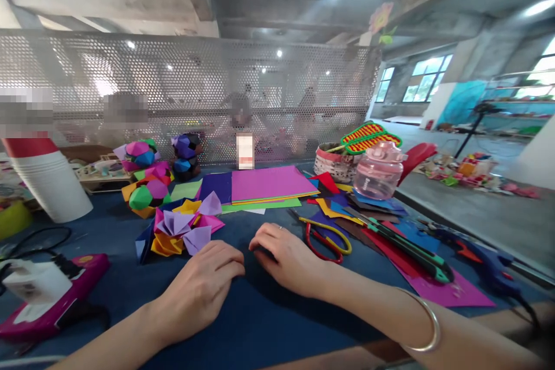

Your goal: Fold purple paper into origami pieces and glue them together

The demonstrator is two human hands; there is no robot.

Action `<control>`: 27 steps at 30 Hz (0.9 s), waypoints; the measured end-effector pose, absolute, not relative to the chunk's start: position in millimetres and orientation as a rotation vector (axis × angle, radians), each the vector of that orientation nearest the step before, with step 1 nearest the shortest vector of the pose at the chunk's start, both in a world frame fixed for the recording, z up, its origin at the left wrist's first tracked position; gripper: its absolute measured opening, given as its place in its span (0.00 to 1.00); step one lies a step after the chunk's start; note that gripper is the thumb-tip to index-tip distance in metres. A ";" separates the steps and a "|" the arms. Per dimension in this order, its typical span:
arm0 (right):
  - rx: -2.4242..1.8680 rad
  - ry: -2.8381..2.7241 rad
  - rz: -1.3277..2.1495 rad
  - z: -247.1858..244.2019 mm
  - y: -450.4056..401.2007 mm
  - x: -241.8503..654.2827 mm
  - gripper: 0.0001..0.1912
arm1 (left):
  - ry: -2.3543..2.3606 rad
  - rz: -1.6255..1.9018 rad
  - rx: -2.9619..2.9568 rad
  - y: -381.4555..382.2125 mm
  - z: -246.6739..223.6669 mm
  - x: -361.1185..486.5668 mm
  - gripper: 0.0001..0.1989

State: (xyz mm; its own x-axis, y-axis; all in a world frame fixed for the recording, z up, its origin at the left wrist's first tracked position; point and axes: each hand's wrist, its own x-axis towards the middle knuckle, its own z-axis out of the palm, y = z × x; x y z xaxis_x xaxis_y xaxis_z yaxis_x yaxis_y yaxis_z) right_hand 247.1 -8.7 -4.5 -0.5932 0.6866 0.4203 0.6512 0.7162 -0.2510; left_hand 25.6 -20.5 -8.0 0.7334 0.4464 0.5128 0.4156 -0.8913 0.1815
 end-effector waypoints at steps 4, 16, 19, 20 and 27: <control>-1.232 -2.539 -0.096 19.6 -13.1 264.3 0.07 | 0.718 0.892 2.875 -20.5 -7.6 22.9 0.15; -1.984 -2.307 0.019 31.6 -32.4 361.8 0.02 | 0.685 0.924 2.903 -23.7 -3.0 25.5 0.17; -1.962 -2.274 0.109 24.2 -31.9 361.2 0.04 | 0.685 0.929 2.899 -23.1 -3.0 25.6 0.17; -1.940 -2.271 0.124 22.1 -30.6 360.1 0.06 | 0.688 0.936 2.897 -22.9 -3.1 25.4 0.17; -1.898 -2.242 0.151 14.5 -21.7 351.2 0.12 | 0.681 0.949 2.844 -21.9 -5.2 24.6 0.17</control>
